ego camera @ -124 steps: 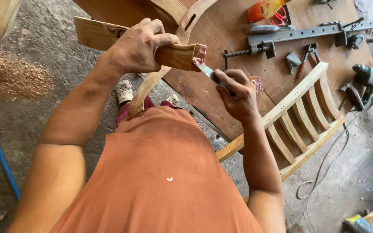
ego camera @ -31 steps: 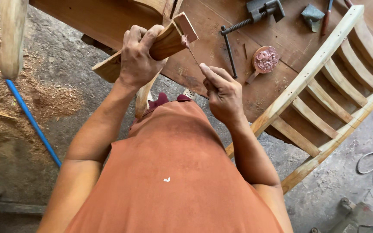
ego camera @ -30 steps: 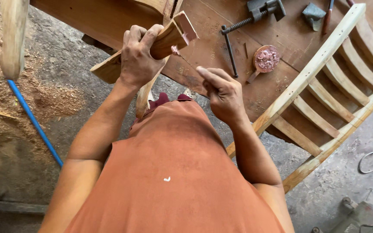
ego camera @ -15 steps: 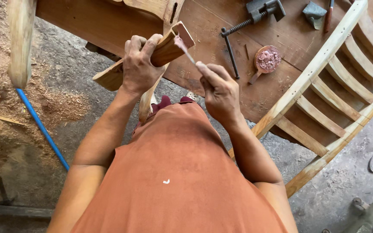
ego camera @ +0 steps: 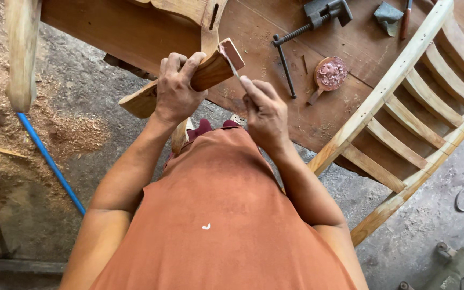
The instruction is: The person uses a chisel to carve and smooth joints on a wooden chair frame, then uses an angle grinder to smooth a wooden piece. The person applies glue to a joint and continues chiseling the chair leg. The work occurs in a woodworking shop with tools and wood shavings visible.
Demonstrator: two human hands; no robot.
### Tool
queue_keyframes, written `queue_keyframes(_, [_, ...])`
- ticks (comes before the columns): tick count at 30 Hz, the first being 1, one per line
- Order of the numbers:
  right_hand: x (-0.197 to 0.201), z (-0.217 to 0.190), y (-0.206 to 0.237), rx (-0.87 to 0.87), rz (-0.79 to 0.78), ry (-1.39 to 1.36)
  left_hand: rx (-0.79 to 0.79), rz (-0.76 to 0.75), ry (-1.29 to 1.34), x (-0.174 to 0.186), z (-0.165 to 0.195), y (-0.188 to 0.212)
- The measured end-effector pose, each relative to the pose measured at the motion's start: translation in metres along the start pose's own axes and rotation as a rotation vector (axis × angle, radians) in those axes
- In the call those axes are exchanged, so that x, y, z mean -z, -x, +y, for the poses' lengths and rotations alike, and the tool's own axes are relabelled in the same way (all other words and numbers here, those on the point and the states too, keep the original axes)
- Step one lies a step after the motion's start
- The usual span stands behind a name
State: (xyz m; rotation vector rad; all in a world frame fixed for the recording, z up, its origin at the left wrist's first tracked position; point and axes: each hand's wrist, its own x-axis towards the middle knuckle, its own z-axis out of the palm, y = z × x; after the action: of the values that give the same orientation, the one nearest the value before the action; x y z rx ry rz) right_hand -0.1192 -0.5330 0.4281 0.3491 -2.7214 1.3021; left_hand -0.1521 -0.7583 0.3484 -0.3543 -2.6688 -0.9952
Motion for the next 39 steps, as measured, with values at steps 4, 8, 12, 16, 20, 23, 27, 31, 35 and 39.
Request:
queue_keyframes(4, [-0.002, -0.001, 0.003, -0.063, -0.084, -0.062, -0.008, -0.006, -0.031, -0.001, 0.0, 0.0])
queue_keyframes(8, [0.017, 0.012, 0.005, -0.255, -0.162, -0.188, 0.104, -0.146, -0.009, 0.01, 0.003, -0.007])
queue_keyframes(12, [0.044, 0.03, 0.004, -0.293, -0.124, -0.25, 0.331, -0.454, 0.236, 0.034, -0.009, -0.013])
queue_keyframes(16, [0.061, 0.039, 0.004, -0.19, -0.181, -0.307, 0.189, -0.585, 0.783, 0.053, -0.039, -0.012])
queue_keyframes(20, [0.065, 0.037, 0.0, -0.076, -0.269, -0.236, 0.368, -0.802, 1.034, 0.05, -0.061, -0.011])
queue_keyframes(23, [0.065, 0.034, -0.01, 0.166, -0.293, -0.09, 0.461, -0.844, 1.257, 0.045, -0.058, -0.009])
queue_keyframes(27, [0.065, 0.028, -0.029, 0.308, -0.303, 0.028, 0.683, -0.868, 1.455, 0.052, -0.036, -0.006])
queue_keyframes(31, [0.062, 0.022, -0.042, 0.325, -0.346, 0.068, 0.759, -0.956, 1.353, 0.062, -0.021, -0.007])
queue_keyframes(35, [0.056, 0.019, -0.048, 0.397, -0.422, 0.152, 0.699, -0.965, 1.373, 0.064, -0.022, -0.012])
queue_keyframes(39, [0.063, 0.02, -0.052, 0.429, -0.465, 0.315, 0.719, -1.02, 1.16, 0.062, -0.025, -0.015])
